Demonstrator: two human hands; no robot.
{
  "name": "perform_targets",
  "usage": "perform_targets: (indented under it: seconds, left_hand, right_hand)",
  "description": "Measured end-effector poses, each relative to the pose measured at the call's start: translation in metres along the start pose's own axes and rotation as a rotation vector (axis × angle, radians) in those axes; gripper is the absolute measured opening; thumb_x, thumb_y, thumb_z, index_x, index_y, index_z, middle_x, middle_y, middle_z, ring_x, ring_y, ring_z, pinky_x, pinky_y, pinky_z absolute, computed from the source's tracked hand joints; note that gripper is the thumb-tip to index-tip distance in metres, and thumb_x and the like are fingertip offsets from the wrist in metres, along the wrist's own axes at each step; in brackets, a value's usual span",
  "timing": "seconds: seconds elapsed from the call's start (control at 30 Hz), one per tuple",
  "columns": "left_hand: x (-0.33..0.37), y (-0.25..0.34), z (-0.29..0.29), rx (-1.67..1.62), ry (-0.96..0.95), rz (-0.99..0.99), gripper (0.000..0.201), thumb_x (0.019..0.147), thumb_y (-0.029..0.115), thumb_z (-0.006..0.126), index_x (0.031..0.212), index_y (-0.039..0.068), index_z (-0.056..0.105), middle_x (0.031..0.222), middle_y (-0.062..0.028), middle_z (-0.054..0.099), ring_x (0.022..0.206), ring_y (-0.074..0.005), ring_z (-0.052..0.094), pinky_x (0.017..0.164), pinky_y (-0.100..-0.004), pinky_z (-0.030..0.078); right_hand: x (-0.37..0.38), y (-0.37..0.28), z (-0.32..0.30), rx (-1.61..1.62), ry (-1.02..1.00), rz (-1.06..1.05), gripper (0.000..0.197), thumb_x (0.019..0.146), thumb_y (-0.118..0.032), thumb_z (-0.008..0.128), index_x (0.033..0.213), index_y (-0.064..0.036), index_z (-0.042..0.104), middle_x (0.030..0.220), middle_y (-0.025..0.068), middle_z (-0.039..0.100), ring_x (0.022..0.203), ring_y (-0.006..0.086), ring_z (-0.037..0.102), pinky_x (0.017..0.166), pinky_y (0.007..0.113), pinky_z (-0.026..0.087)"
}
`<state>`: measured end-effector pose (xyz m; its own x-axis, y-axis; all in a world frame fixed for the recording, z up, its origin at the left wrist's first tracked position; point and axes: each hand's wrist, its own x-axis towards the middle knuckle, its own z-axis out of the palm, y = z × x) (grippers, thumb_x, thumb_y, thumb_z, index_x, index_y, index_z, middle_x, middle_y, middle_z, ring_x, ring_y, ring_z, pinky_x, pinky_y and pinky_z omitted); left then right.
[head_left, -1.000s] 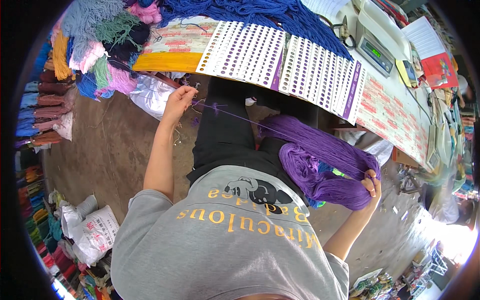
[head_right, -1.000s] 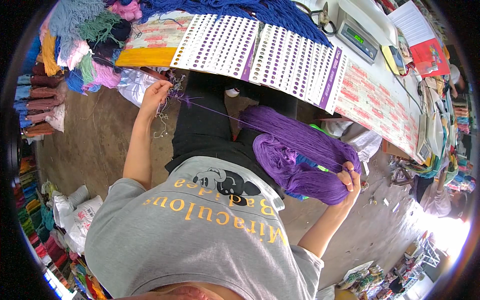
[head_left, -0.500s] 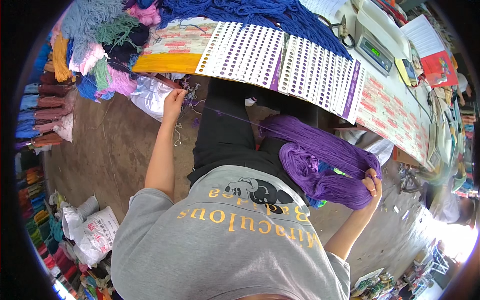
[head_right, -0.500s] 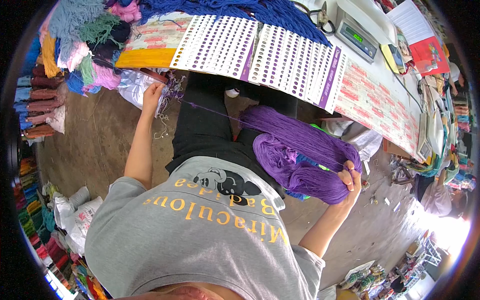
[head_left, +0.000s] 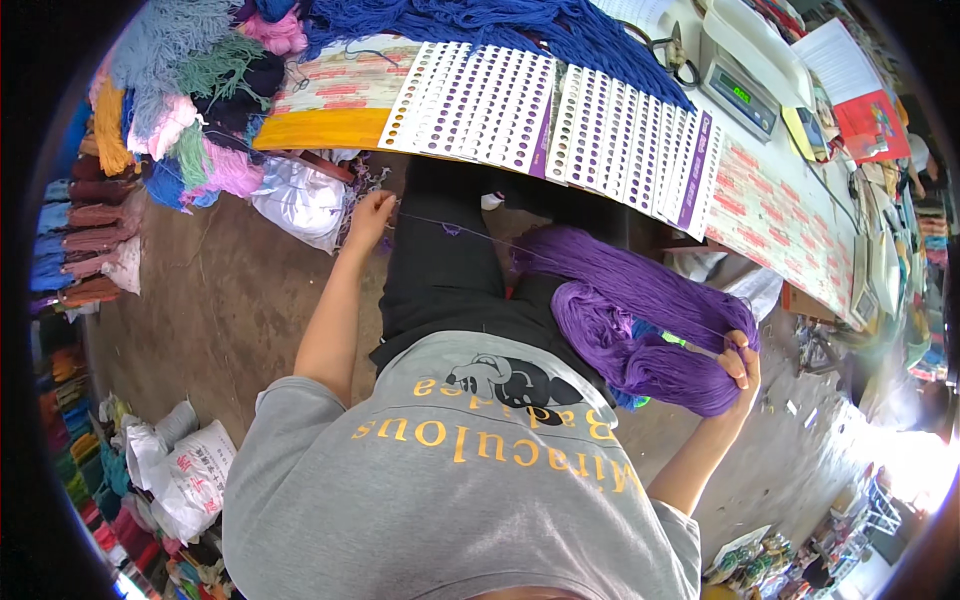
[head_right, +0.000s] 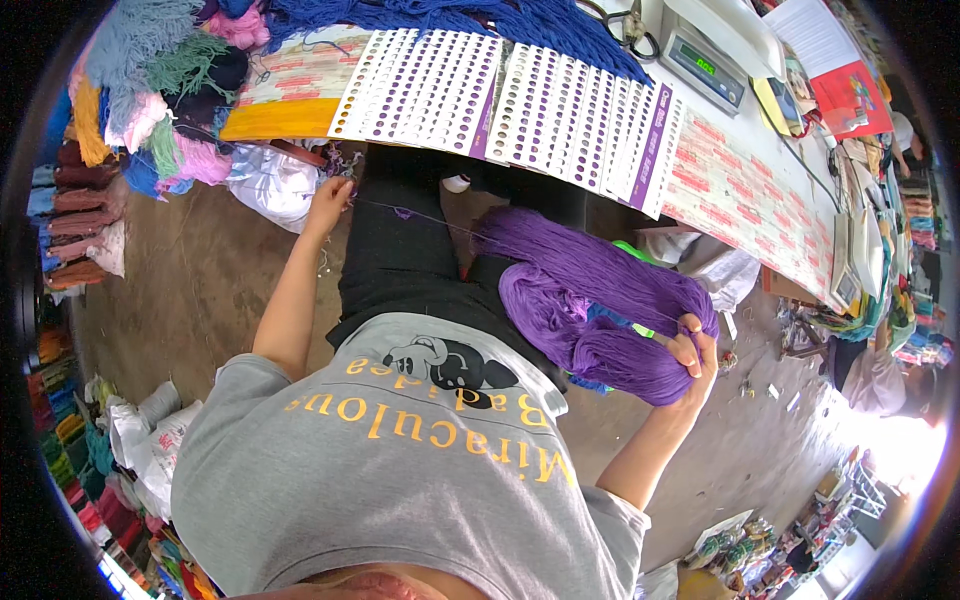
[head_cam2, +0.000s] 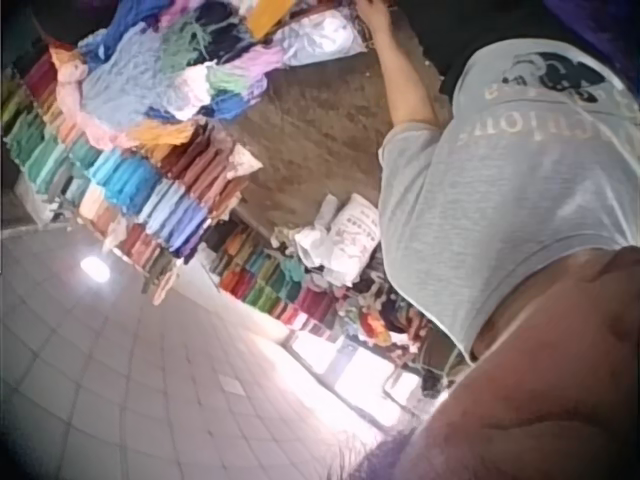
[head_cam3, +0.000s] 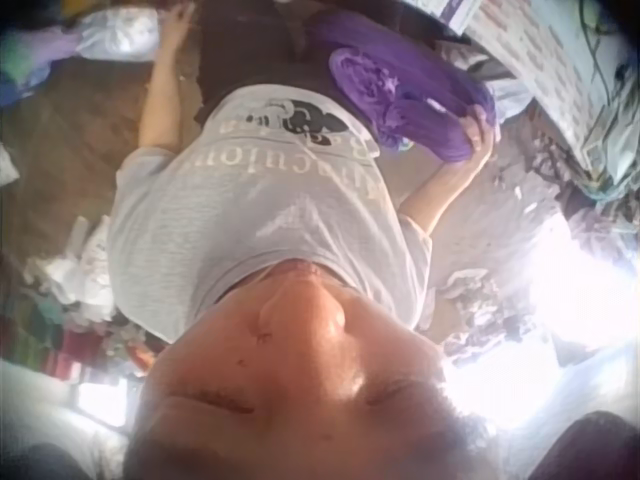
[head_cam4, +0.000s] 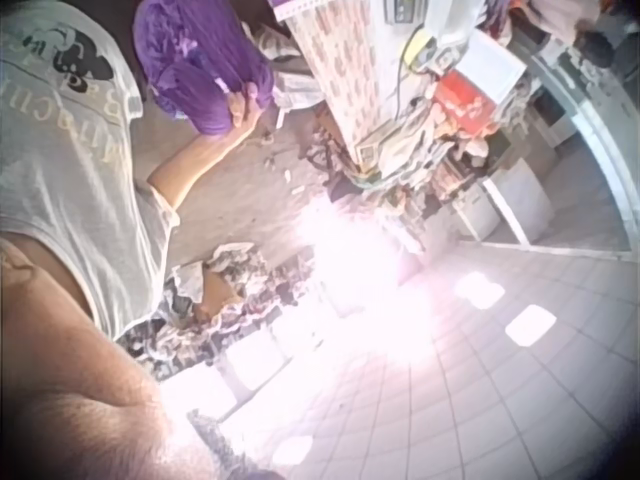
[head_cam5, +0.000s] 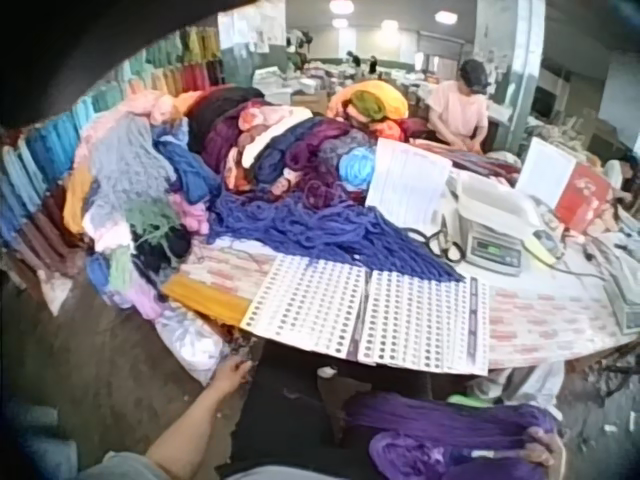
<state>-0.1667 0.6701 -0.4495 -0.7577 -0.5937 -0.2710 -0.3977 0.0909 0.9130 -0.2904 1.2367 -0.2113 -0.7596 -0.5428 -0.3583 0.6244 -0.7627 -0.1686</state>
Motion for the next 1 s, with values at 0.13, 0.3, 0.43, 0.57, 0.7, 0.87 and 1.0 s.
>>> perform_targets:
  seconds: [0.13, 0.3, 0.43, 0.57, 0.7, 0.87, 1.0]
  left_hand:
    - [-0.023, 0.070, 0.019, 0.501, -0.021, 0.413, 0.022, 0.082, 0.016, 0.061, 0.099, 0.001, 0.060, 0.094, -0.0130, 0.056, 0.076, -0.0259, 0.058, 0.070, -0.0317, 0.048]
    - [-0.055, 0.112, 0.060, 0.671, -0.296, 0.657, 0.023, 0.074, 0.021, 0.067, 0.094, 0.010, 0.065, 0.096, -0.0058, 0.056, 0.092, -0.0245, 0.053, 0.081, -0.0345, 0.044]
    - [-0.046, 0.098, 0.067, 0.637, -0.216, 0.632, 0.011, 0.074, 0.018, 0.065, 0.077, 0.007, 0.064, 0.085, -0.0045, 0.056, 0.084, -0.0248, 0.054, 0.072, -0.0355, 0.044]
    - [-0.039, 0.090, 0.060, 0.491, -0.196, 0.539, 0.012, 0.078, 0.016, 0.063, 0.082, 0.005, 0.062, 0.078, -0.0077, 0.059, 0.075, -0.0236, 0.058, 0.068, -0.0324, 0.045]
    - [-0.037, 0.090, 0.049, 0.177, -0.236, 0.247, 0.009, 0.084, 0.010, 0.057, 0.086, 0.001, 0.058, 0.066, -0.0052, 0.059, 0.058, -0.0112, 0.055, 0.055, -0.0246, 0.044]
    - [-0.036, 0.082, 0.037, 0.124, -0.229, 0.154, 0.008, 0.086, 0.009, 0.057, 0.087, 0.001, 0.058, 0.068, -0.0022, 0.056, 0.061, -0.0068, 0.052, 0.055, -0.0205, 0.041]
    - [-0.036, 0.080, 0.035, 0.137, -0.205, 0.132, 0.008, 0.085, 0.008, 0.057, 0.087, 0.000, 0.060, 0.068, -0.0030, 0.057, 0.060, -0.0074, 0.053, 0.055, -0.0209, 0.043]
  right_hand:
    - [-0.001, -0.003, -0.002, -0.050, 0.062, -0.008, 0.009, 0.085, -0.007, 0.042, 0.093, -0.0036, 0.043, 0.044, -0.0030, 0.037, 0.050, 0.0115, 0.043, 0.057, 0.021, 0.039]
    - [0.011, 0.004, 0.009, -0.060, 0.117, -0.039, 0.010, 0.085, -0.004, 0.044, 0.094, -0.0009, 0.045, 0.046, -0.0026, 0.037, 0.047, 0.0090, 0.040, 0.053, 0.021, 0.038]
    - [0.026, 0.024, 0.025, -0.364, 0.264, -0.271, 0.019, 0.083, -0.002, 0.046, 0.101, 0.0048, 0.047, 0.051, -0.0007, 0.039, 0.043, 0.0052, 0.034, 0.047, 0.019, 0.037]
    - [0.055, 0.077, 0.035, -1.073, 0.531, -0.201, 0.020, 0.079, -0.013, 0.059, 0.089, 0.0035, 0.062, 0.058, 0.0035, 0.052, 0.049, 0.0134, 0.049, 0.051, 0.024, 0.040]
    - [0.090, 0.129, -0.034, -2.030, 0.059, 0.090, 0.042, 0.077, -0.026, 0.065, 0.093, 0.0112, 0.055, 0.081, 0.0260, 0.061, 0.082, 0.0349, 0.061, 0.075, 0.039, 0.047]
    - [0.102, 0.147, -0.001, -2.210, -0.188, 0.123, 0.046, 0.079, -0.029, 0.064, 0.096, 0.0106, 0.051, 0.093, 0.0303, 0.056, 0.090, 0.0443, 0.055, 0.078, 0.045, 0.044]
    - [0.116, 0.165, -0.006, -2.461, -0.372, 0.183, 0.044, 0.079, -0.030, 0.064, 0.099, 0.0051, 0.048, 0.103, 0.0224, 0.054, 0.090, 0.0409, 0.057, 0.075, 0.045, 0.047]
